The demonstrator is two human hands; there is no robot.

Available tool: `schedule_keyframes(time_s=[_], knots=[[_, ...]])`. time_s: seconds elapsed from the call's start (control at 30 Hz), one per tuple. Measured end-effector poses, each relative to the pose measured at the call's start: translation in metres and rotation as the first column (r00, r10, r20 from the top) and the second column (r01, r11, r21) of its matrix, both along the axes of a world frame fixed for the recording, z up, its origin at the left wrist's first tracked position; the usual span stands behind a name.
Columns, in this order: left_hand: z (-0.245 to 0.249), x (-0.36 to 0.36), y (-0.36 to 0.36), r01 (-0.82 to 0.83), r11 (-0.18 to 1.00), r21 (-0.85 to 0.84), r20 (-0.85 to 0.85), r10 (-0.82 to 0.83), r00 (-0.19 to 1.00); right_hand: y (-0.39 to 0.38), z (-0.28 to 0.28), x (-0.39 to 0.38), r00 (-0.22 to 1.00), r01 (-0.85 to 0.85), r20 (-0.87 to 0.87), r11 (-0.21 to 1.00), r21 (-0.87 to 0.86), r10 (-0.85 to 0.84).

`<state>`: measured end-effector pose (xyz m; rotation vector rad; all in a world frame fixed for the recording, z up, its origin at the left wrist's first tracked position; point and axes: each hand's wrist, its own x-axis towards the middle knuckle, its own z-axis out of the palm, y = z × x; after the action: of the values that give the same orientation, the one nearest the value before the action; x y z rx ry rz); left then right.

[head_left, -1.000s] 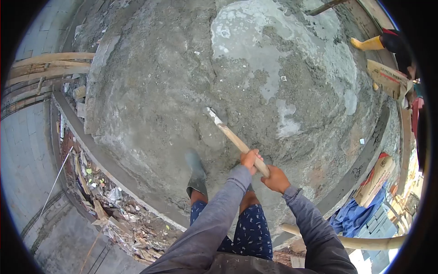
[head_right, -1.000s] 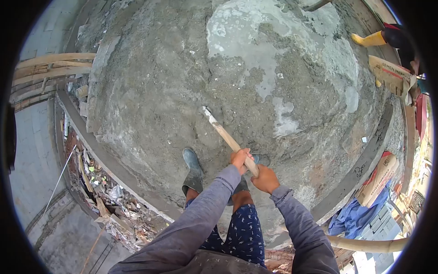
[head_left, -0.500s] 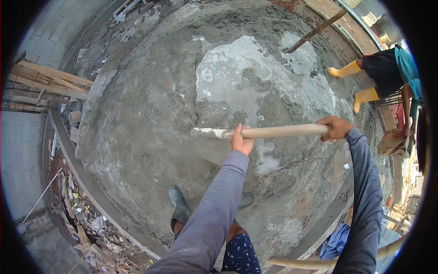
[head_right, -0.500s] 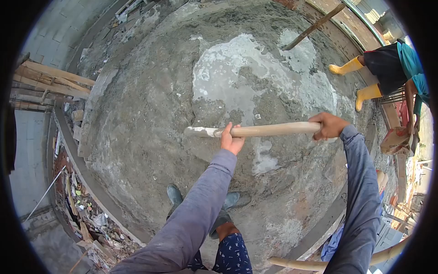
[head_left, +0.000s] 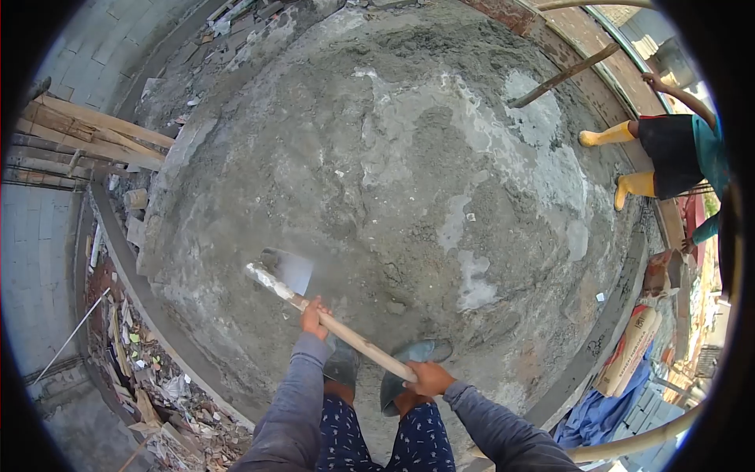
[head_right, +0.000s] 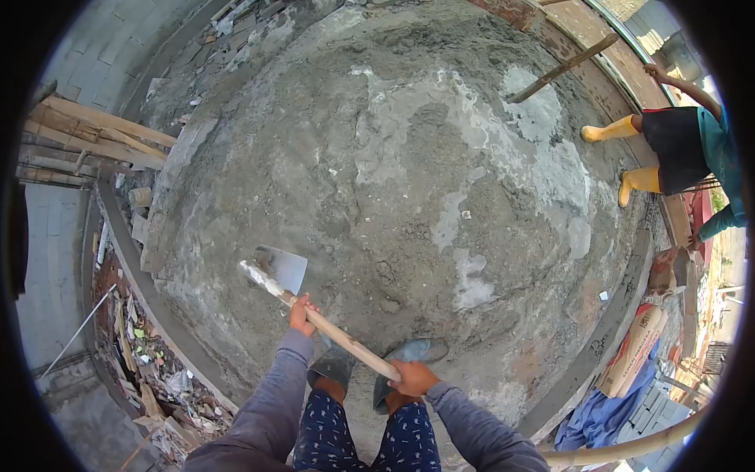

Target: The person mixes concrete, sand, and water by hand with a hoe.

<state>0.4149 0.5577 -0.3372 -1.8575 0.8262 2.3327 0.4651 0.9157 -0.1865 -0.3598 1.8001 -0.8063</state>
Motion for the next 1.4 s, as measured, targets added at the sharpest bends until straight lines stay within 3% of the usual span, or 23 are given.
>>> schedule_keyframes(time_s=[0.07, 0.13, 0.2, 0.27, 0.33, 0.4, 0.47, 0.53, 0.57, 0.6, 0.73, 0.8, 0.87, 0.93, 1.0, 1.1, 1.17, 1.3, 1.4], knots=[[-0.011, 0.035, -0.054, 0.088, 0.987, -0.132, 0.192, -0.062, 0.979, -0.068, 0.007, 0.027, 0.978, 0.163, 0.135, 0.986, -0.043, -0.156], [-0.009, 0.048, -0.096, 0.21, 0.936, -0.281, 0.258, -0.137, 0.956, -0.13, -0.004, 0.045, 0.951, 0.232, 0.234, 0.968, -0.097, -0.205], [-0.01, 0.05, -0.128, 0.258, 0.887, -0.383, 0.317, -0.136, 0.938, -0.183, -0.029, 0.06, 0.941, 0.331, 0.193, 0.881, -0.338, -0.279], [-0.003, 0.049, -0.141, 0.367, 0.825, -0.429, 0.347, -0.224, 0.911, -0.235, -0.032, 0.04, 0.69, 0.447, 0.654, 0.893, -0.05, -0.309], [-0.01, 0.053, -0.144, 0.488, 0.748, -0.45, 0.432, -0.296, 0.852, -0.277, -0.041, 0.028, 0.513, 0.578, 0.776, 0.816, 0.004, -0.367], [-0.03, 0.064, -0.134, 0.614, 0.661, -0.432, 0.563, -0.334, 0.756, -0.304, -0.057, 0.022, 0.387, 0.652, 0.811, 0.752, 0.096, -0.438], [-0.02, 0.061, -0.11, 0.676, 0.664, -0.319, 0.564, -0.441, 0.699, -0.308, -0.075, 0.026, 0.298, 0.679, 0.815, 0.71, 0.185, -0.497], [-0.007, 0.051, -0.071, 0.686, 0.692, -0.222, 0.527, -0.507, 0.682, -0.284, -0.081, 0.032, 0.212, 0.697, 0.809, 0.665, 0.267, -0.547], [-0.026, 0.058, -0.05, 0.765, 0.619, -0.178, 0.563, -0.574, 0.595, -0.258, -0.081, 0.035, 0.17, 0.699, 0.802, 0.643, 0.311, -0.572], [-0.023, 0.061, -0.021, 0.715, 0.678, -0.172, 0.536, -0.544, 0.645, -0.227, -0.08, 0.036, 0.13, 0.701, 0.792, 0.62, 0.352, -0.597], [-0.012, 0.078, 0.122, 0.545, 0.827, -0.135, 0.434, -0.445, 0.783, -0.082, -0.077, 0.041, 0.477, 0.593, 0.675, 0.773, 0.225, -0.563], [-0.021, 0.097, 0.205, 0.466, 0.878, -0.107, 0.424, -0.384, 0.82, -0.001, -0.073, 0.047, 0.472, 0.554, 0.659, 0.779, 0.294, -0.585], [-0.001, 0.095, 0.281, 0.396, 0.918, -0.015, 0.43, -0.352, 0.832, 0.077, -0.06, 0.038, 0.571, 0.467, 0.625, 0.837, 0.285, -0.532], [0.023, 0.098, 0.341, 0.246, 0.965, 0.088, 0.291, -0.261, 0.92, 0.13, -0.016, 0.016, 0.825, 0.269, 0.416, 0.913, 0.308, -0.383], [0.048, 0.091, 0.383, 0.127, 0.966, 0.226, 0.276, -0.189, 0.942, 0.169, 0.01, 0.011, 0.96, 0.12, 0.207, 0.945, 0.305, -0.189], [0.066, 0.086, 0.403, -0.016, 0.933, 0.361, 0.17, -0.049, 0.984, 0.181, 0.05, -0.015, 0.996, 0.027, 0.071, 0.957, 0.288, -0.05], [0.084, 0.091, 0.392, -0.065, 0.876, 0.478, 0.052, 0.045, 0.998, 0.176, 0.068, -0.013, 0.992, -0.013, 0.12, 0.952, 0.306, -0.025], [0.082, 0.078, 0.38, -0.148, 0.886, 0.44, 0.016, 0.157, 0.987, 0.171, 0.082, -0.044, 0.994, -0.107, 0.062, 0.961, 0.255, 0.094], [0.07, 0.042, 0.372, -0.309, 0.876, 0.37, 0.065, 0.307, 0.949, 0.188, 0.117, -0.128, 0.912, -0.104, 0.41, 0.967, 0.233, -0.001]])
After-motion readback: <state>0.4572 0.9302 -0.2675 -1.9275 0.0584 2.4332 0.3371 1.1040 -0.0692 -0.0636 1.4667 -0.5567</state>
